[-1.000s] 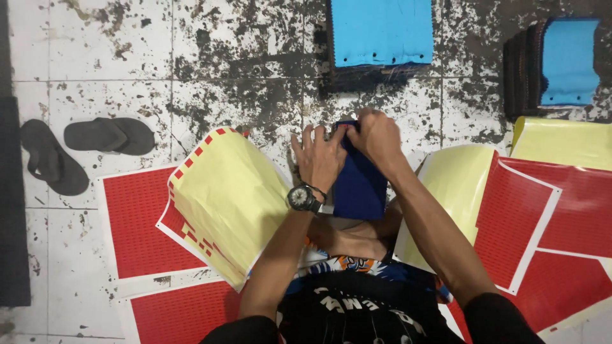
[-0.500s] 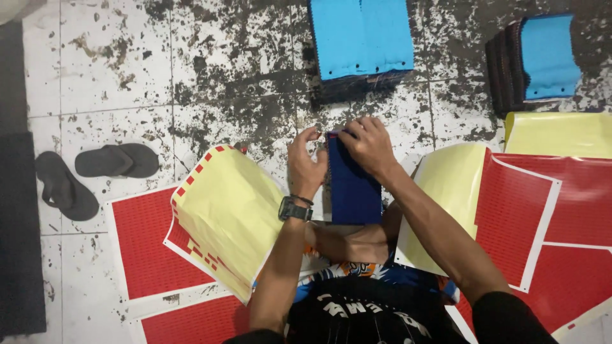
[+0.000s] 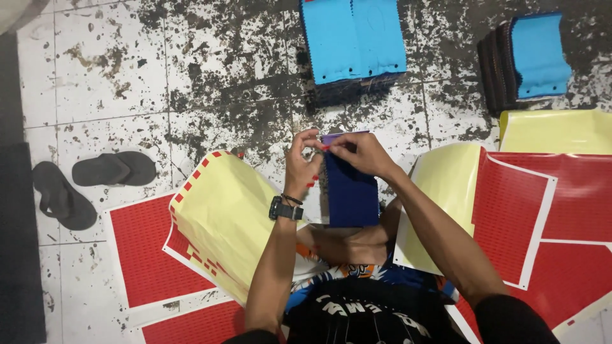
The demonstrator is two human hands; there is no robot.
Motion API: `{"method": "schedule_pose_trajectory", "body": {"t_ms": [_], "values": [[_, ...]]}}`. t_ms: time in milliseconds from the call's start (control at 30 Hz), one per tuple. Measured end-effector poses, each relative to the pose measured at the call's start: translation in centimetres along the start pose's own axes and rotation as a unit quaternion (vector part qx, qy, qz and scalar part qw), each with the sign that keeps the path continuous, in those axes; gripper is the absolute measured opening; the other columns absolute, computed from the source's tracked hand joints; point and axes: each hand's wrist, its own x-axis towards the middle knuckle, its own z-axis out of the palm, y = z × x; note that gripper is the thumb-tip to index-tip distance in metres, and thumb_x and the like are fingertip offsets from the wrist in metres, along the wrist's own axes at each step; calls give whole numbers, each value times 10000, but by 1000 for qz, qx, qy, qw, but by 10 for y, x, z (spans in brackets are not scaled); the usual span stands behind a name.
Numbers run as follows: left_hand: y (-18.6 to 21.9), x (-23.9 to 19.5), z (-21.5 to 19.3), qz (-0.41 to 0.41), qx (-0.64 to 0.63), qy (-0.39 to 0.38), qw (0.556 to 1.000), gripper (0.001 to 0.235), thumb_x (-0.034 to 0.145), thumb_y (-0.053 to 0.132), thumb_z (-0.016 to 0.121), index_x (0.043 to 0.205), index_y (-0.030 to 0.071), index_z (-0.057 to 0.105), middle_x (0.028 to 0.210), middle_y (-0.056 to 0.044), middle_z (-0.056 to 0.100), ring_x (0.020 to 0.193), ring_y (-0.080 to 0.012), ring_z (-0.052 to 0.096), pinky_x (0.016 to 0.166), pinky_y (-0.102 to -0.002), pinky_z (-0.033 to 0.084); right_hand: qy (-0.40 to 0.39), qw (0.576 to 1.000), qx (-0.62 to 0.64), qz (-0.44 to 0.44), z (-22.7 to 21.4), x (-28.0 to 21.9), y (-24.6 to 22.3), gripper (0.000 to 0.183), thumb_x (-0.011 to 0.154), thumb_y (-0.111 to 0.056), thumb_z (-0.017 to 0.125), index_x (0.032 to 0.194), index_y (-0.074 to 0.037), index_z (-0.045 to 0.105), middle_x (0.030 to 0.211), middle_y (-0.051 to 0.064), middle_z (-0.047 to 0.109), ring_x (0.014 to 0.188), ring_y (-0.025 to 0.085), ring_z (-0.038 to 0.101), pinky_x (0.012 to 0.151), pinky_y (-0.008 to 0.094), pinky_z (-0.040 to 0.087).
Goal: The person sits on the floor and assembles notebooks by hand. They peel red adhesive strips from a sheet and apply them to the spine of a stack of colorful pages, then place the completed notebook aside. This process is repeated with different colored pages and adhesive strips.
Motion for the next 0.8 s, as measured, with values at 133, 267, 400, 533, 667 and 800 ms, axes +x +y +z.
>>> {"method": "schedule_pose_trajectory", "body": {"t_ms": [133, 267, 400, 533, 667, 800], "values": [[-15, 2, 8, 7, 8, 6, 1000, 593, 740, 13, 582, 1314, 162, 594, 943, -58, 755, 1225, -321, 631, 1111, -526, 396, -4, 1000, -13, 8, 4, 2, 17, 121, 897, -194, 775, 976, -102, 776, 775, 142, 748, 773, 324, 738, 697, 432, 558], [-20, -1, 11, 83, 199, 60, 975, 396, 845, 157, 633, 1240, 177, 599, 1138, -34, 657, 1198, -314, 617, 1075, -522, 398, 18, 998, -33, 53, 1, 3, 22, 95, 926, -173, 736, 966, -102, 784, 768, 131, 749, 756, 305, 733, 678, 402, 556], [-21, -6, 22, 85, 313, 79, 943, 182, 933, 276, 641, 1062, 172, 717, 1079, 4, 614, 1248, -309, 550, 1101, -721, 252, 15, 997, -50, 62, 5, 13, 23, 107, 899, -166, 759, 976, -112, 809, 792, 128, 767, 793, 320, 748, 685, 412, 572], [-34, -6, 28, 112, 328, 99, 933, 147, 951, 246, 633, 1018, 162, 733, 1058, 4, 603, 1229, -295, 545, 1093, -737, 261, 5, 996, -71, 58, 9, 16, 33, 131, 894, -197, 763, 982, -112, 811, 802, 135, 767, 806, 337, 749, 683, 423, 576], [-49, -3, 34, 133, 356, 128, 916, 150, 892, 265, 676, 999, 182, 741, 1049, 11, 601, 1216, -280, 543, 1077, -705, 314, -1, 990, -100, 98, 15, 20, 44, 150, 896, -242, 741, 991, -150, 814, 853, 134, 773, 868, 375, 742, 735, 475, 583], [-48, -3, 36, 157, 385, 133, 900, 196, 925, 256, 619, 1085, 234, 731, 1066, 14, 593, 1214, -286, 556, 1079, -685, 330, -1, 976, -172, 130, 24, 21, 44, 172, 900, -290, 720, 982, -169, 810, 851, 125, 774, 870, 395, 742, 757, 499, 610]]}}
